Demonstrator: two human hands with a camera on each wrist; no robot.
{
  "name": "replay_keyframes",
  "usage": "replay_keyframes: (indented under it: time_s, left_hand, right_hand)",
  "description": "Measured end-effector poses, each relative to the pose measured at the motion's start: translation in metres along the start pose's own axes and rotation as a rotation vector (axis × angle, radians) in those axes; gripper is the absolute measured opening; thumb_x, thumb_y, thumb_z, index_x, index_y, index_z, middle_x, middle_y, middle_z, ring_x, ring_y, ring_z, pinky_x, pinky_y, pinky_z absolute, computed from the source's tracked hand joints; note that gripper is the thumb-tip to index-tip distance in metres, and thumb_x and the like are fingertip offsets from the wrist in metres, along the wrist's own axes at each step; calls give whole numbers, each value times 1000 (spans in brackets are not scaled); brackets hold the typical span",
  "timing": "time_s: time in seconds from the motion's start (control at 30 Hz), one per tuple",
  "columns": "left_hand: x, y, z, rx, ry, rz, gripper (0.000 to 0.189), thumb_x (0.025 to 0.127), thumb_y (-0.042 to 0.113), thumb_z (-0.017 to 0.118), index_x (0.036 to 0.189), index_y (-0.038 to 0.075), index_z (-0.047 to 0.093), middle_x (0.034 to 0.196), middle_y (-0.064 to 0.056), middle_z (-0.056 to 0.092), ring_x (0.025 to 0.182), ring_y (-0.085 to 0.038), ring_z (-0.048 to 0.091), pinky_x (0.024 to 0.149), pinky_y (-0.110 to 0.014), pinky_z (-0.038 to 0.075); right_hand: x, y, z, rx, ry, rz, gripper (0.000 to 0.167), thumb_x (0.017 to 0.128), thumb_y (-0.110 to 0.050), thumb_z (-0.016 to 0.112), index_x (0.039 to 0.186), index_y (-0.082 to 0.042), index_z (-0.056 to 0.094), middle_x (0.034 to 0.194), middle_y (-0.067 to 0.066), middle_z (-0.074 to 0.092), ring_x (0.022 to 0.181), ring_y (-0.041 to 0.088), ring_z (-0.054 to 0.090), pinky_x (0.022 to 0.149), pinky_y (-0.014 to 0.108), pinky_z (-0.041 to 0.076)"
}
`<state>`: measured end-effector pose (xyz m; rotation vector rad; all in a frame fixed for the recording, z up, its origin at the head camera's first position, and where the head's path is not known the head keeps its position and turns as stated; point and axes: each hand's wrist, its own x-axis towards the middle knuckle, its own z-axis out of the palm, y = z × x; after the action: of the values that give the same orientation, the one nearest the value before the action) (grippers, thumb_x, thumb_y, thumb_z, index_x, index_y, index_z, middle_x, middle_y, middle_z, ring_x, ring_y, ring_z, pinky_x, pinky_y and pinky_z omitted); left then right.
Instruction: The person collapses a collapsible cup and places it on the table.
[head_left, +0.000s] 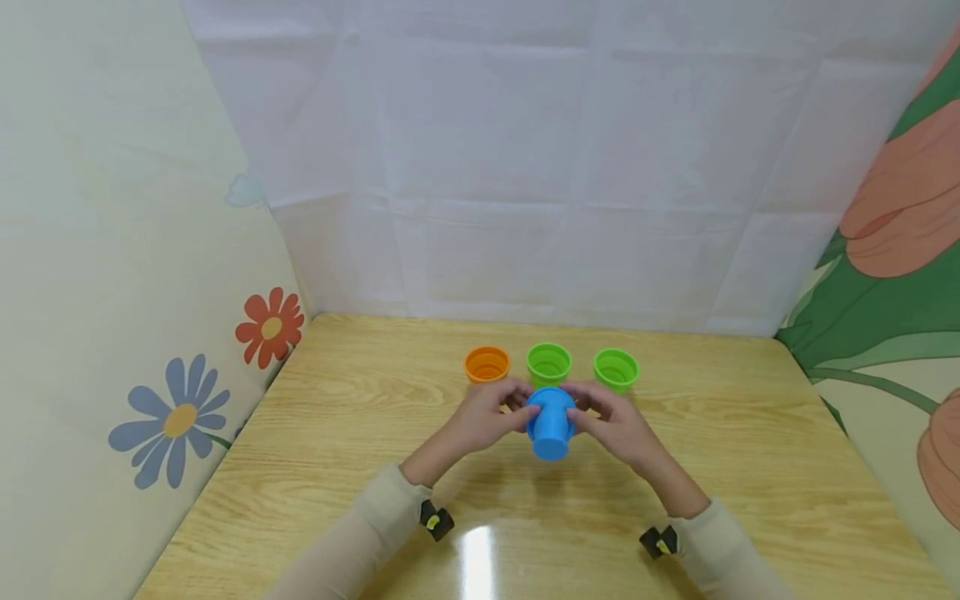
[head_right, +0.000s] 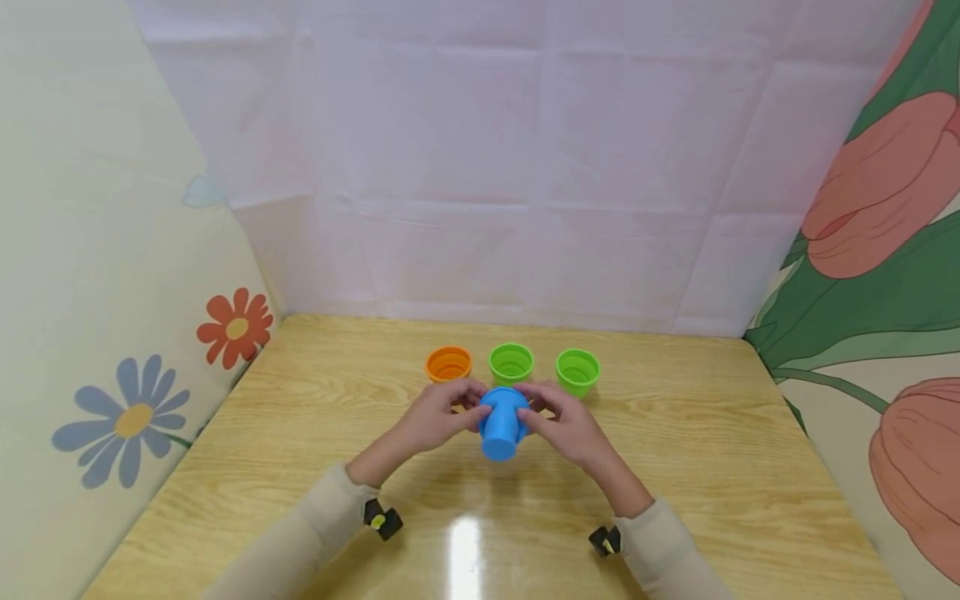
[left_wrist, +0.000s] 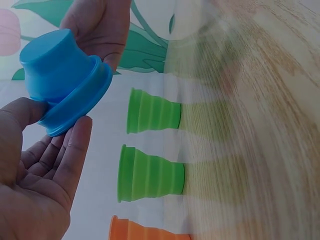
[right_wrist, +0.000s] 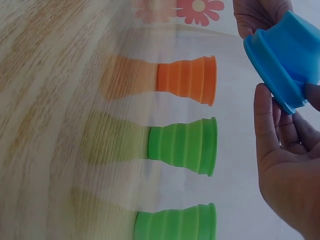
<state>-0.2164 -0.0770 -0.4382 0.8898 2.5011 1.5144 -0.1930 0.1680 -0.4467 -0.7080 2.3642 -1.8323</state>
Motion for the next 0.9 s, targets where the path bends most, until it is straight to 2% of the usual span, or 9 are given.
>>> replay_keyframes:
  time_s: [0.1, 0.17, 0.3, 0.4, 0.57, 0.73, 0.9]
  left_hand:
    - [0, 1, 0, 60, 12, 35, 19, 95, 15, 72, 108, 1, 69, 91, -6, 71, 80, -12, 65, 67, -23, 59]
    - [0, 1, 0, 95, 19, 53, 18, 94, 14, 73, 106, 2, 69, 89, -5, 70, 79, -11, 64, 67, -20, 57]
    - [1, 1, 1, 130, 21, 61, 16, 93, 12, 74, 104, 2, 68, 88, -4, 69, 78, -10, 62, 69, -19, 56]
    - [1, 1, 1, 144, 23, 66, 15, 92, 11, 74, 102, 1, 68, 87, -3, 68, 78, -10, 61, 70, -19, 55]
    - [2, 1, 1, 155, 28, 65, 14, 90, 8, 74, 100, 2, 68, 85, -2, 66, 77, -9, 59, 69, -20, 54]
    - [2, 1, 1, 156, 40, 64, 13, 88, 5, 72, 100, 1, 69, 86, -3, 68, 77, -9, 61, 69, -19, 55]
    - [1, 1, 0, 100, 41, 45, 14, 91, 4, 69, 104, 1, 70, 89, -5, 71, 78, -10, 64, 67, -19, 57]
  right_hand:
    - [1, 2, 1, -22, 1, -16, 34, 101, -9, 63, 133, 0, 60, 114, 18, 64, 97, 21, 63, 76, 36, 63]
    - [1, 4, 1, -42, 9, -35, 32, 100, -7, 63, 131, 1, 61, 112, 18, 65, 96, 20, 62, 75, 35, 63]
    - [2, 5, 3, -91, 39, -45, 30, 98, -6, 66, 128, 2, 63, 110, 17, 67, 94, 19, 61, 72, 30, 62]
    - [3, 4, 5, -124, 58, -20, 30, 98, -7, 67, 127, 0, 65, 111, 16, 68, 95, 22, 62, 71, 28, 62]
    - [3, 2, 7, -152, 80, -2, 29, 97, -8, 68, 126, -2, 66, 112, 14, 69, 97, 21, 63, 71, 26, 61]
    - [4, 3, 9, -138, 111, -17, 26, 97, -3, 65, 123, 0, 67, 108, 16, 70, 93, 17, 65, 67, 32, 62]
    - [4, 2, 9, -87, 115, -6, 26, 98, -2, 63, 123, 3, 66, 108, 19, 69, 92, 15, 65, 68, 34, 63]
